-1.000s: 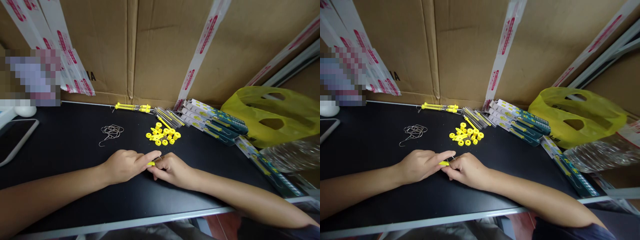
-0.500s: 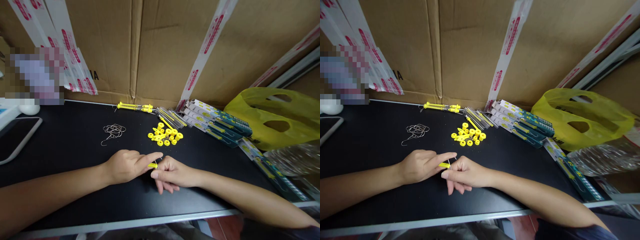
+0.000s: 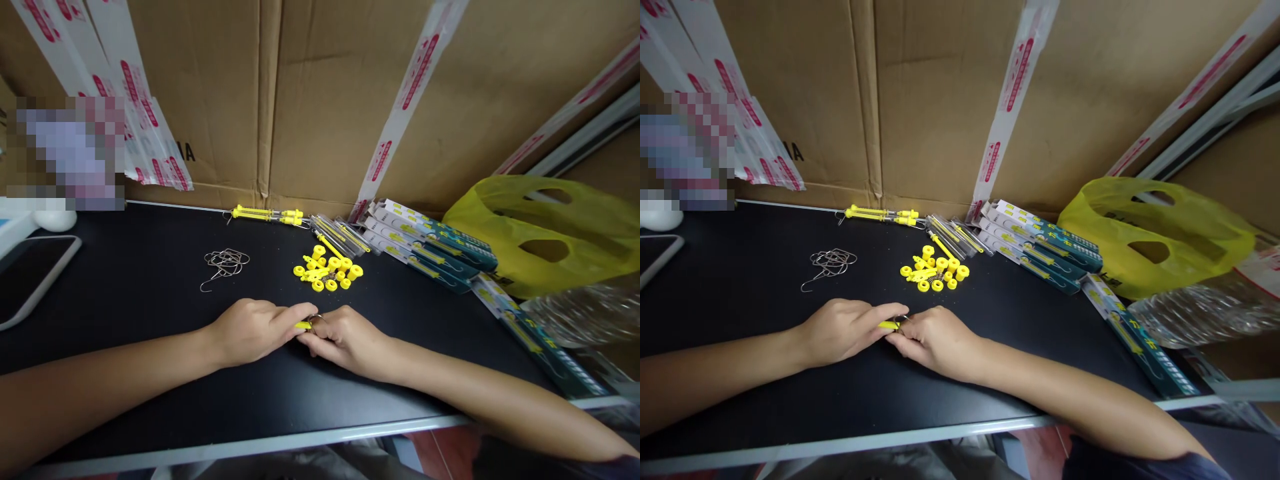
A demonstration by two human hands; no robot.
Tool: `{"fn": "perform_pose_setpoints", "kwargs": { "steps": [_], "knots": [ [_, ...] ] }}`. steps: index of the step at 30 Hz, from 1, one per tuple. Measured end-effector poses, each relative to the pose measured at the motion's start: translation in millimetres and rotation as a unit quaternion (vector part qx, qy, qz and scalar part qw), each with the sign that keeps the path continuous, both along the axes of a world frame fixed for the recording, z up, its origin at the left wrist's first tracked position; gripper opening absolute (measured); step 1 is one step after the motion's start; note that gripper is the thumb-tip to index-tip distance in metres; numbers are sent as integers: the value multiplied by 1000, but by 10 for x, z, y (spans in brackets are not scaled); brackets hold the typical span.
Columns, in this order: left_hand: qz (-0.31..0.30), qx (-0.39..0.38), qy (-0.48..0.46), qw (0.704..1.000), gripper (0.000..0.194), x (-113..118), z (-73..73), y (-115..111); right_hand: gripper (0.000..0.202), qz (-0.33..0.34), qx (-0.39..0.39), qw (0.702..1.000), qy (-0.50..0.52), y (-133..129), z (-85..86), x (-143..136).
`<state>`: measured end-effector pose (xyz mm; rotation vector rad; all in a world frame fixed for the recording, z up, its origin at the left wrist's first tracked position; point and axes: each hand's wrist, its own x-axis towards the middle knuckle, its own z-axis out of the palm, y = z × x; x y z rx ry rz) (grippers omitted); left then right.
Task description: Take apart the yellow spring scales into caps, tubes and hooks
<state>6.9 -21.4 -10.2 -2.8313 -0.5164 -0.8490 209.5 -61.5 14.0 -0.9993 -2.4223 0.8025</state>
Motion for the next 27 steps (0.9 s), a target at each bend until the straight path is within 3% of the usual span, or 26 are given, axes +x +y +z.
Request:
{"fn": "perform_pose_setpoints", "kwargs": {
  "steps": [2, 5, 9, 14, 16, 18, 20, 23, 27],
  "knots": [
    [7, 0, -15, 1000, 32, -6, -5, 4, 42, 7, -110, 994, 27, -11, 15, 4],
    [3, -1, -16, 1000, 34, -13, -9, 12, 46, 13, -268, 960, 77, -14, 17, 10],
    [8, -12, -13, 1000, 35, -3, -17, -6, 51, 12, -377, 919, 120, 32, -29, 14],
    [19, -27, -21, 999, 34, -3, -1, 0, 55, 28, -443, 882, 157, 61, -54, 17],
    [43, -52, -32, 997, 33, -38, 28, 66, 54, 84, -473, 868, 122, 3, -24, 11],
    [124, -111, -67, 984, 30, -85, 58, 154, 50, 163, -481, 859, 64, -87, 12, -5],
    [162, -136, -81, 974, 29, -117, 74, 222, 48, 147, -443, 882, 60, -171, 32, -27],
    [100, -128, -62, 985, 28, -101, 62, 233, 52, 83, -434, 893, 91, -212, 19, -44],
    [61, -105, -61, 991, 23, -51, 30, 166, 49, 59, -419, 898, 118, -139, -27, -14]
  ]
}}
